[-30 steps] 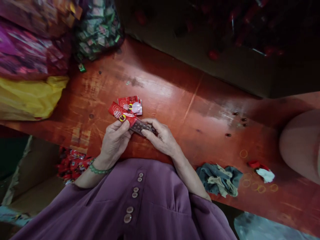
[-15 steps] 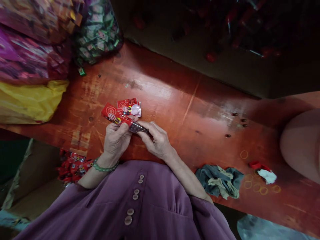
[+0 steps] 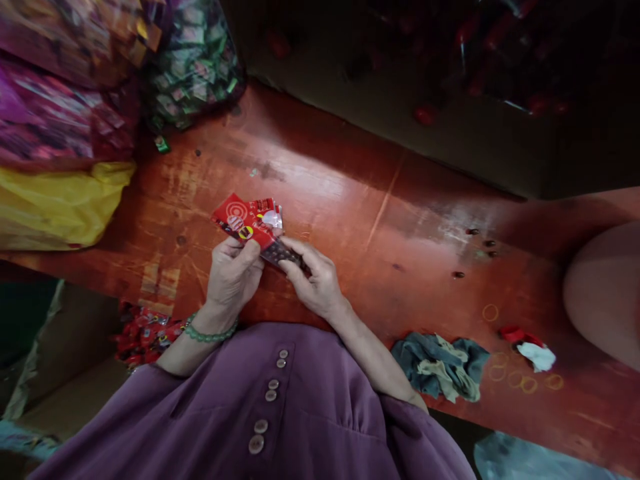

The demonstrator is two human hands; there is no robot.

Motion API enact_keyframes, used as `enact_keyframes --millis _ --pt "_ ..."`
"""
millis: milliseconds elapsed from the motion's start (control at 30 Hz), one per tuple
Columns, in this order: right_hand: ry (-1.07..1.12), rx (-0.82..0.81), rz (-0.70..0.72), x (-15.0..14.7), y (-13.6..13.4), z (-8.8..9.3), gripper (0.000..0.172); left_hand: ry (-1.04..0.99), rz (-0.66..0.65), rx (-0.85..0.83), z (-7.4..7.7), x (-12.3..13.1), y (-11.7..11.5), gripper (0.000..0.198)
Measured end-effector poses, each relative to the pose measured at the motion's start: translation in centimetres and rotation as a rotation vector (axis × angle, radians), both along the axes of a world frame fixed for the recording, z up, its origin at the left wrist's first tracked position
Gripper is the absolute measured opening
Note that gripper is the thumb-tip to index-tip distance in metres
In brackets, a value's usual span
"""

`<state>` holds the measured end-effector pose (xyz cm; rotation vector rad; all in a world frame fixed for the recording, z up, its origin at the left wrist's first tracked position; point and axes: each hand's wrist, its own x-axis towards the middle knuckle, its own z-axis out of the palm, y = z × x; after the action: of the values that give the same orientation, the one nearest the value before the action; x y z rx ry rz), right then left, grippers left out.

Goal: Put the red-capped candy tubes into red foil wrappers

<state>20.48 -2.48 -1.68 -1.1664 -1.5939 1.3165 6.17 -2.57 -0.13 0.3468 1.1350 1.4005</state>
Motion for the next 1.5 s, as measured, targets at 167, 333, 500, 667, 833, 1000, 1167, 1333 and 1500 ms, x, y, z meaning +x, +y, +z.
enact_keyframes --millis 167,333,500,667,833,1000,1167,1333,1500 --pt "-0.051 0.116 -0.001 0.0 -0.1 -0.5 0.028 -0.128 -0.193 -0.013 0.0 -0.6 0.5 0.034" --pt "0.118 -0.181 0.019 -0.1 -0.2 -0.4 0.032 -0.079 -0.260 0.020 0.0 -0.5 0.7 0.032" --pt "0.130 -0.124 -0.104 -0.3 -0.2 -0.5 0.034 -0.028 -0.170 -0.038 -0.4 0.7 0.1 0.027" --pt "0.284 -0.236 -0.069 -0.4 0.1 -0.4 0.035 -0.068 -0.204 -0.029 -0.5 0.6 -0.9 0.032" --pt "0.285 -0.210 -0.048 -0.3 0.1 -0.6 0.033 -0.066 -0.089 -0.059 -0.1 1.0 -1.3 0.034" --pt "0.272 -0.172 -0.027 -0.3 -0.2 -1.3 0.033 -0.043 -0.147 -0.087 -0.2 1.9 -1.9 0.038" --pt "0.196 0.048 0.047 -0.5 -0.3 -0.8 0.027 0.084 -0.197 -0.088 -0.7 0.5 -3.9 0.035" --pt "-0.006 0.237 0.359 -0.1 1.0 0.8 0.034 0.604 -0.449 -0.085 1.9 -6.3 -8.4 0.027" --pt "-0.441 0.564 0.230 -0.3 4.2 0.3 0.036 1.333 -0.764 -0.149 4.5 -16.5 -14.8 0.027"
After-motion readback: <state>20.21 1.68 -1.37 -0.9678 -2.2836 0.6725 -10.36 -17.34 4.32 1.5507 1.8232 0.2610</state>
